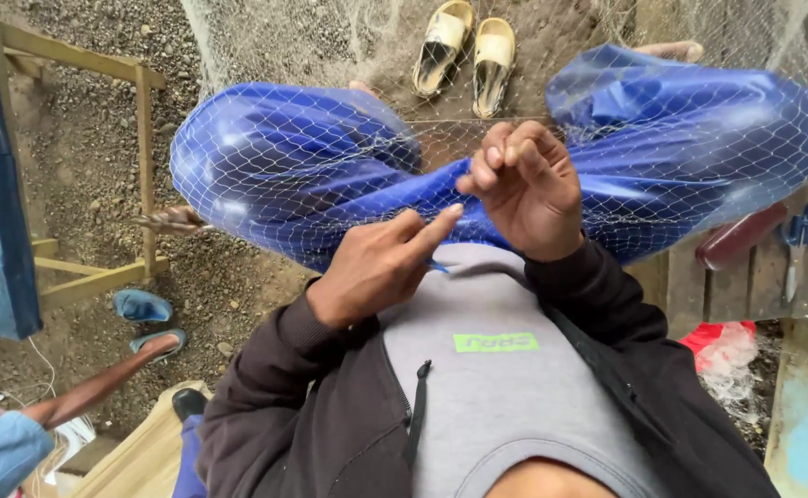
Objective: Repairing a fishing net by weaving and knotting the mesh using a netting needle.
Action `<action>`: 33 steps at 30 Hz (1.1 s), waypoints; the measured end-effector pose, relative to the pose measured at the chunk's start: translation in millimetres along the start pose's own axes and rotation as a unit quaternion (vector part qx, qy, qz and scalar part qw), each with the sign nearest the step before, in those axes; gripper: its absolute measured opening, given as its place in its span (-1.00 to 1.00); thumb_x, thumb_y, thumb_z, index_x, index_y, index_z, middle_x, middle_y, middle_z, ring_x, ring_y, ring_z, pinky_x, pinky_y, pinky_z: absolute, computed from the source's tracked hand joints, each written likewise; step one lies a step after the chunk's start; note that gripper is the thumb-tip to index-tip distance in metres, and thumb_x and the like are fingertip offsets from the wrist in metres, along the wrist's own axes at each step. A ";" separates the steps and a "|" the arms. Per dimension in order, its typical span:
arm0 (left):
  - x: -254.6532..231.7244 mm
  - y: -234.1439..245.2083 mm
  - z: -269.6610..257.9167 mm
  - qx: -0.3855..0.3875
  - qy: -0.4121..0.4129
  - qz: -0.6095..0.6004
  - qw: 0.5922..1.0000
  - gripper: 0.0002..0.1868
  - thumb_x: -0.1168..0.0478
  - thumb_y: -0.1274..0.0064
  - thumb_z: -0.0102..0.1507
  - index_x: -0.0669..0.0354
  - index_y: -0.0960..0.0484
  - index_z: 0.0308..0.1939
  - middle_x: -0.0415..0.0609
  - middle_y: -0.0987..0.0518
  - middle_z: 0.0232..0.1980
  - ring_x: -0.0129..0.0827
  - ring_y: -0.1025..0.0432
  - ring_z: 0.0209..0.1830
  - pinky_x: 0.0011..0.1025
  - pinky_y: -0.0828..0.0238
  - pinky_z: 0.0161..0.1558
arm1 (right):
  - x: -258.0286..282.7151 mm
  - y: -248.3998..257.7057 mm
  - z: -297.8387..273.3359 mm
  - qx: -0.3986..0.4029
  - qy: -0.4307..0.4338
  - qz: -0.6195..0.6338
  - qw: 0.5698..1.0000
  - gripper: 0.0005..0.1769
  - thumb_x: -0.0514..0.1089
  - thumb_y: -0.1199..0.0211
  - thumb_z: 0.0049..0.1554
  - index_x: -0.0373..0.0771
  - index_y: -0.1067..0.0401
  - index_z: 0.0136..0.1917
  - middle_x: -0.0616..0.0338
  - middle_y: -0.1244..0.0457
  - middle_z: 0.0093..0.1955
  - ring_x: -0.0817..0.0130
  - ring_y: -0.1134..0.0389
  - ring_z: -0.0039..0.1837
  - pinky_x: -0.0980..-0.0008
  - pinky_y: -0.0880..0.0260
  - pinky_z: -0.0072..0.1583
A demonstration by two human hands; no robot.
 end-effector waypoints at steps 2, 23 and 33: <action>6.5 17.0 -3.4 0.005 0.058 -0.173 0.983 -0.38 0.43 0.04 0.10 0.21 -0.26 0.27 0.09 -0.43 -0.18 -0.04 -0.45 -0.36 -0.22 -0.46 -0.36 | 6.0 -4.2 -1.7 0.011 -0.020 0.024 0.999 -0.82 -0.16 0.03 0.20 -0.29 -0.16 -0.19 0.08 -0.05 -0.19 0.51 -0.15 -0.33 0.50 -0.38 -0.23; -11.0 130.2 5.7 -0.036 0.045 0.017 0.998 -0.69 0.48 0.00 0.23 0.07 -0.52 0.00 0.01 -0.44 -0.18 -0.20 -0.23 -0.22 -0.29 -0.20 -0.21 | 3.4 -10.1 2.1 -0.002 -0.022 0.014 1.000 -0.87 -0.18 -0.05 0.20 -0.24 -0.34 -0.16 0.14 -0.15 -0.14 0.55 0.01 -0.28 0.68 -0.09 -0.28; 9.7 48.7 70.2 -0.120 0.099 0.257 0.954 -0.83 0.36 0.16 0.26 0.01 -0.42 -0.12 -0.12 -0.44 -0.19 -0.30 -0.30 -0.36 -0.41 -0.21 -0.32 | 8.3 -7.8 4.3 -0.026 -0.038 0.005 0.999 -0.86 -0.16 -0.06 0.18 -0.25 -0.29 -0.18 0.13 -0.10 -0.16 0.53 -0.03 -0.25 0.67 -0.02 -0.28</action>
Point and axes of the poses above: each hand's wrist, its own z-axis towards the middle knuckle, its own y-axis out of the back of the hand, x = y × z, the point moved 7 cm from there along z, towards the middle knuckle
